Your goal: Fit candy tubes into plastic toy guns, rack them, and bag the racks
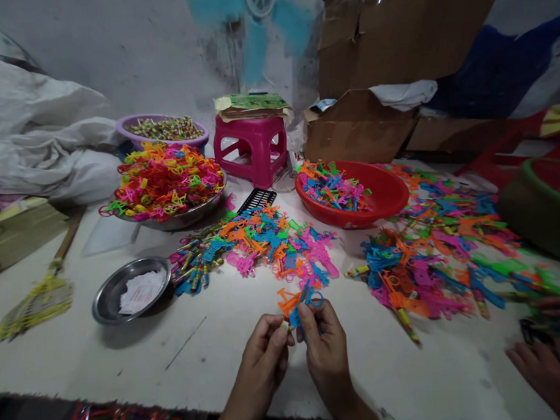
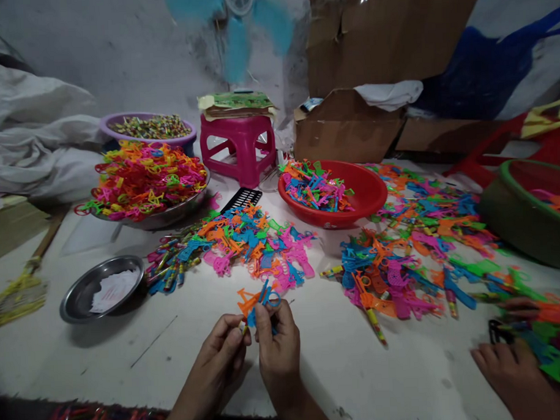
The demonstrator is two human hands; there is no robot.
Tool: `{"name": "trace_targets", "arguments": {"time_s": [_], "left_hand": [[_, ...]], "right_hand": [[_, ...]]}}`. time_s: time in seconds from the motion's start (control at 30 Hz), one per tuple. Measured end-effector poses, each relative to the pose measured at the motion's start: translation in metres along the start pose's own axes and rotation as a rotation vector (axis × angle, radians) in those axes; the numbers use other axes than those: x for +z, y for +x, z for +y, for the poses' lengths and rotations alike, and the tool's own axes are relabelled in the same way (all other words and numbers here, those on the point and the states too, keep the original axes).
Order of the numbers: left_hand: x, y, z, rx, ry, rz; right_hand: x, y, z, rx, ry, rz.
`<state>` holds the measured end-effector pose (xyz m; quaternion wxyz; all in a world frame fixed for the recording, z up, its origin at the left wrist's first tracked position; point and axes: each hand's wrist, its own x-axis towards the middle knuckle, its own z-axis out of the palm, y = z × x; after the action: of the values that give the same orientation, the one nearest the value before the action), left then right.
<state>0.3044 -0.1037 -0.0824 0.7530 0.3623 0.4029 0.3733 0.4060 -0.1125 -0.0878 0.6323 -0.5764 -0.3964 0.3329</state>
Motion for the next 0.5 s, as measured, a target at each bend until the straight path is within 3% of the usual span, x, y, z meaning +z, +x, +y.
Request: {"name": "trace_targets", "arguments": {"time_s": [0.23,0.33,0.4,0.47,0.5], "left_hand": [[-0.001,0.0,-0.015,0.165,0.191,-0.067],[-0.012,0.009,-0.012,0.185,0.375,-0.097],[-0.032,0.018,0.0,0.303,0.705,0.089],[-0.061,0.029,0.017,0.421,1.062,0.457],[-0.077,0.035,0.026,0.436,1.142,0.608]], "right_hand": [[0.012,-0.009,0.005,-0.01,-0.057,0.092],[-0.015,0.012,-0.004,0.076,-0.169,0.068],[-0.054,0.04,-0.011,0.162,-0.326,0.173],[-0.095,0.068,-0.016,0.2,-0.485,0.366],[-0.112,0.077,-0.018,0.147,-0.527,0.518]]}}
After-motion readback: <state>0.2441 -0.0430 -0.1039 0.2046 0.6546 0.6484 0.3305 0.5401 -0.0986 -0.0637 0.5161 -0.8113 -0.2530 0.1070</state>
